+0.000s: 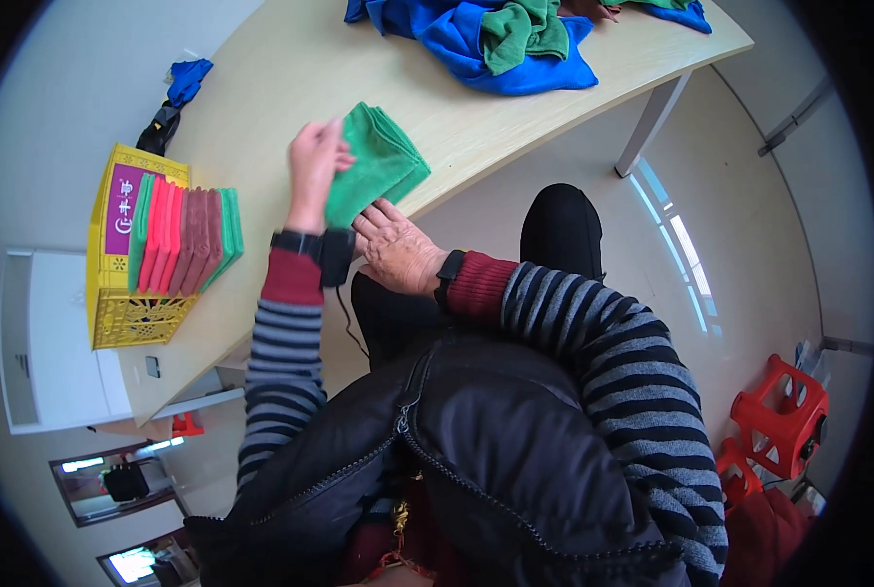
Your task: The person picks up a green cloth from a pile, spreads it flat on the table, and folds it into a smaller square. They then place the folded cloth onto a stack of other cloths next to a yellow crate.
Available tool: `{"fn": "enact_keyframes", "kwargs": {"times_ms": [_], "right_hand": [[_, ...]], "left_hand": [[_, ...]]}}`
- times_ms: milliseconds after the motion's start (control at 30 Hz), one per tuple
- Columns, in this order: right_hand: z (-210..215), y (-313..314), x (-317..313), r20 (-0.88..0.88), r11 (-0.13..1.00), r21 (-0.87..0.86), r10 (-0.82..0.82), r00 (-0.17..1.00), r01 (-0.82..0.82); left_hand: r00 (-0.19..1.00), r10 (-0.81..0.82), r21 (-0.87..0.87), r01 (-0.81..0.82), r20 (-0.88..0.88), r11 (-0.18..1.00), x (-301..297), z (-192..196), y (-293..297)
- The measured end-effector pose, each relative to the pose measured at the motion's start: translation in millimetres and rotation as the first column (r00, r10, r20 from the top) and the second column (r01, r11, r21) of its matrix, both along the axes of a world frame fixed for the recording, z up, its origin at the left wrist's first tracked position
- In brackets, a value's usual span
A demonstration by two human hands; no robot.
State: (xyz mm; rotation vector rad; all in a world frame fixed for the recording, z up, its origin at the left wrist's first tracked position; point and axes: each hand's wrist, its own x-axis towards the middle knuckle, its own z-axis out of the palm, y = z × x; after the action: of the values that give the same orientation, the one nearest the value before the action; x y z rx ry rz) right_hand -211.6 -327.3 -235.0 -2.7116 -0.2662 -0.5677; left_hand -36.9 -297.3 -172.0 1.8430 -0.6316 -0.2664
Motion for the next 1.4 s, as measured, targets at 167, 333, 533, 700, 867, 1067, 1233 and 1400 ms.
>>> {"fn": "enact_keyframes", "kwargs": {"times_ms": [167, 333, 533, 700, 867, 1067, 1233, 1400], "right_hand": [[0, 0, 1, 0.092, 1.0, 0.018, -0.019, 0.996, 0.017], [15, -1, -1, -0.061, 1.0, -0.009, 0.011, 0.998, -0.012], [108, -17, 28, -0.617, 0.97, 0.241, 0.181, 0.766, -0.036], [22, -41, 78, -0.098, 0.971, -0.009, -0.237, 0.967, 0.237], [7, -55, 90, -0.112, 0.954, -0.076, -0.296, 0.949, 0.289], [5, -54, 90, -0.158, 0.957, -0.095, -0.286, 0.945, 0.274], [7, -52, 88, -0.104, 0.945, -0.112, -0.318, 0.942, 0.307], [10, -50, 86, -0.102, 0.942, -0.134, -0.321, 0.942, 0.307]], "left_hand": [[0.785, 0.023, 0.204, -0.189, 0.62, 0.961, -10, -41, 74], [0.826, -0.141, 0.321, -0.05, 0.545, 0.946, -15, -66, 86], [0.788, -0.225, 0.479, -0.1, 0.573, 0.872, -8, -72, 103], [0.738, -0.293, 0.619, -0.21, 0.608, 0.757, -20, -60, 87], [0.774, -0.254, 0.636, -0.236, 0.58, 0.734, -23, -53, 91], [0.782, -0.112, 0.588, -0.356, 0.612, 0.727, 33, -60, 103], [0.955, -0.045, 0.202, -0.016, 0.293, 0.979, 90, -63, 82], [0.994, -0.106, -0.018, 0.106, 0.006, 0.994, 106, -62, 70]]}}
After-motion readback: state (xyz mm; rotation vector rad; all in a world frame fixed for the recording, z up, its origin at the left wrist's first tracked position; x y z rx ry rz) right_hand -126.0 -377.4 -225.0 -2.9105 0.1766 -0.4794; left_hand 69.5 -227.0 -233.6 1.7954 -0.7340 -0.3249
